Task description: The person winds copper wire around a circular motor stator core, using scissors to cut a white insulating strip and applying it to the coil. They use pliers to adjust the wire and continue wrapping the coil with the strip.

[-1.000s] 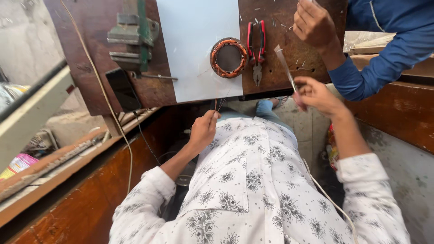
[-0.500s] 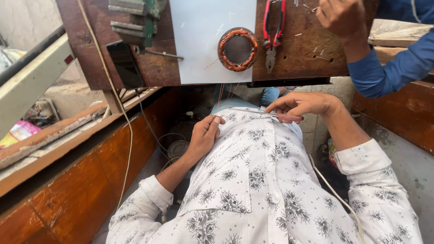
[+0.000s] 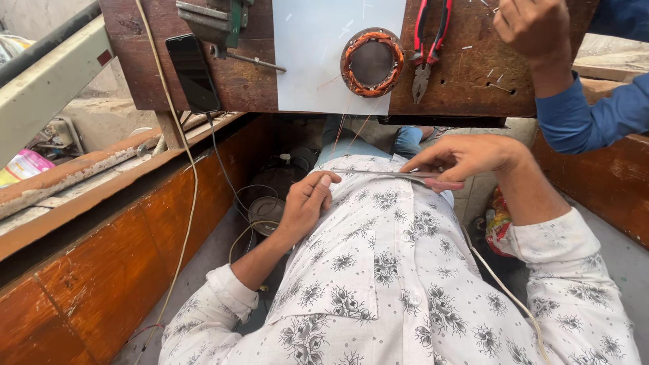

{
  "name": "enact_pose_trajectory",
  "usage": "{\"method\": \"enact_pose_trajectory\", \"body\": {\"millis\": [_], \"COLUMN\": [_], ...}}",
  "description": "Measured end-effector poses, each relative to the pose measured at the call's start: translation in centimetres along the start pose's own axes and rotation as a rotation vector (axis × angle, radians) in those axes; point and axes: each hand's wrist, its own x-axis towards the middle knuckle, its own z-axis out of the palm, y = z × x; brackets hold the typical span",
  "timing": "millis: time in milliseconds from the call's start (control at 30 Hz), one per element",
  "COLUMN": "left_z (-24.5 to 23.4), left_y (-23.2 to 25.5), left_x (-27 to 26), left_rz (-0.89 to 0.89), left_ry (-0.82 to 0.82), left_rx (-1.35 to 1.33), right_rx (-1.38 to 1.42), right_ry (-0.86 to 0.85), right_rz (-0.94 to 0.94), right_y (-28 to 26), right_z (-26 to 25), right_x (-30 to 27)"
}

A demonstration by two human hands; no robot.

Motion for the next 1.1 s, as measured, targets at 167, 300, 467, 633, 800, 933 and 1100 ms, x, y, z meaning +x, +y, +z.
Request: {"method": "enact_pose_trajectory", "body": {"millis": [167,300,467,633,800,933,1100], "left_z": [-6.6,-14.6,-15.0,-7.0,0.3,1.3,2.5], "left_y": [-7.0,-12.5,-9.2,-1.8,0.2,-1.5,-3.6], "left_x": [2.6,3.5,2.9,9.3,14.7,17.0,17.2], "left_rz": [-0.024,-0.088,0.034,0.478,0.470,0.402,0.219], "left_ry": [0.040,-0.206,-0.178,0.195,0.346,0.346,0.248], "left_rx": [0.052,0.557,1.584,0.684,0.667,0.595,0.199], "right_rx": [-0.265,-0.020,0.073,0.096,0.133,0.155,0.181], "right_ry": [0.235,0.486,0.658,0.715,0.688,0.713,0.732], "right_rz": [-0.001,0.124,0.034,-0.050,-0.101,-0.123,-0.151], "right_y": [2.6,4.5,6.4,5.7,4.8,5.5,7.2], "right_z": [-1.6,-1.5,-0.9,-0.1,1.2,1.8,2.5], "right_x": [-5.1,-9.2,-11.4,-10.2,-9.4,-10.0,-10.6]}}
